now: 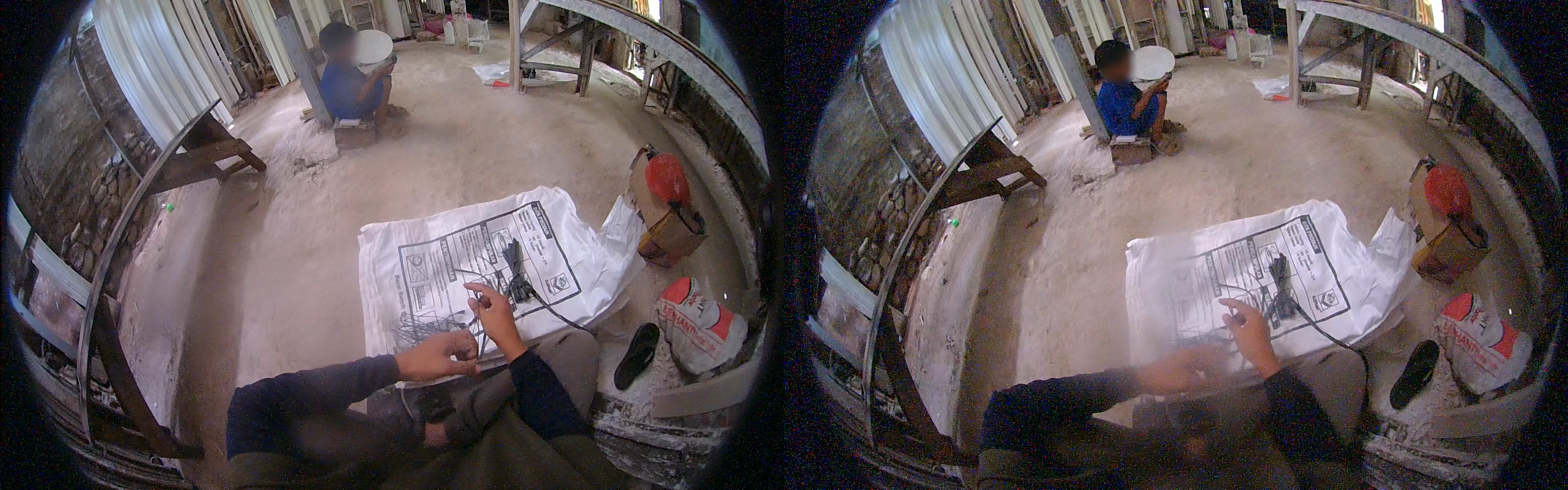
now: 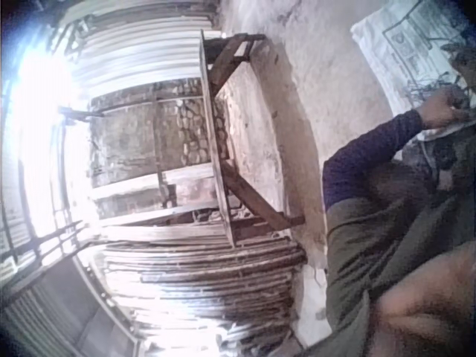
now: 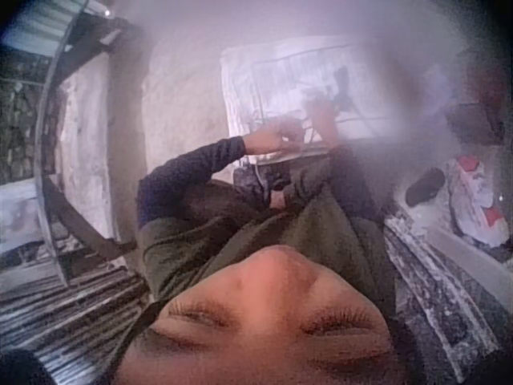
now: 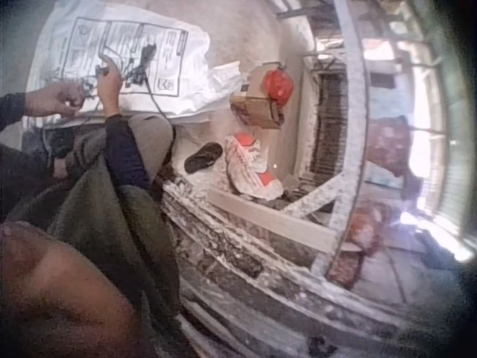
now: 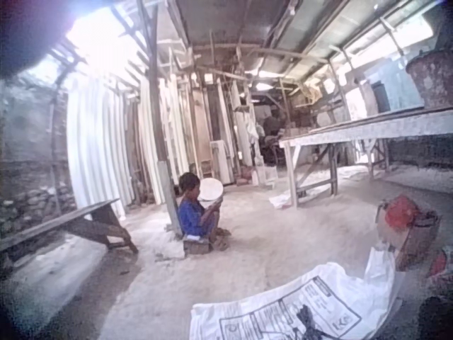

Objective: The person sits on the floor and repeatedly ties black cables into bundles using their hands. They handle the cables one at a time, forming knots and placing the finished bundles on a white sack in front of them.

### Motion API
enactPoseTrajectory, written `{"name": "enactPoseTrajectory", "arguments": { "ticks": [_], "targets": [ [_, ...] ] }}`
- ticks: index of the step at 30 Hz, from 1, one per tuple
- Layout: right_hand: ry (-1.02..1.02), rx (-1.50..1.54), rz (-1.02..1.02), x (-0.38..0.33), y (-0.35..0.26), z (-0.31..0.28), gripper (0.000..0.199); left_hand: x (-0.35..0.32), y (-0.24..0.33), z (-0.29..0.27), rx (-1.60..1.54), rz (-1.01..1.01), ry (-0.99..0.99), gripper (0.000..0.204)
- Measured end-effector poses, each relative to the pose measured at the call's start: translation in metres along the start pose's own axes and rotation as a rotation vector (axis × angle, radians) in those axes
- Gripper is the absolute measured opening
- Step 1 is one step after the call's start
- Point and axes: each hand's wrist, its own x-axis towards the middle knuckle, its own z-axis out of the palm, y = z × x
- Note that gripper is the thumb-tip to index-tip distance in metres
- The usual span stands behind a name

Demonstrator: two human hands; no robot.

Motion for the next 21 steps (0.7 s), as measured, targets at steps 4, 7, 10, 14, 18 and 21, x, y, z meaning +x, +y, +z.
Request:
{"name": "enactPoseTrajectory", "arguments": {
  "ticks": [4, 7, 10, 14, 18, 21],
  "targets": [
    [-0.016, 0.118, -0.054, 0.002, 0.015, 0.015, 0.027, 0.0, 0.006, -0.002, -0.263, -0.207, -0.063, 0.027],
    [-0.06, 0.19, -0.018, -0.004, 0.02, 0.018, 0.028, 0.002, 0.001, -0.009, -0.126, -0.417, -0.162, 0.023],
    [-0.054, 0.236, 0.098, -0.006, 0.01, 0.008, 0.028, -0.002, 0.006, -0.012, -0.18, -0.201, -0.079, 0.018],
    [-0.007, 0.35, 0.101, 0.001, 0.01, -0.009, 0.023, -0.002, -0.034, -0.025, 0.055, 0.048, 0.177, 0.012],
    [0.037, 0.293, 0.135, -0.002, 0.008, -0.017, 0.016, -0.013, -0.063, -0.046, 0.106, -0.185, 0.528, 0.011],
    [0.067, 0.176, -0.003, -0.007, 0.012, -0.013, 0.015, -0.018, -0.055, -0.053, -0.069, -0.3, 0.694, 0.013]
  ]
}}
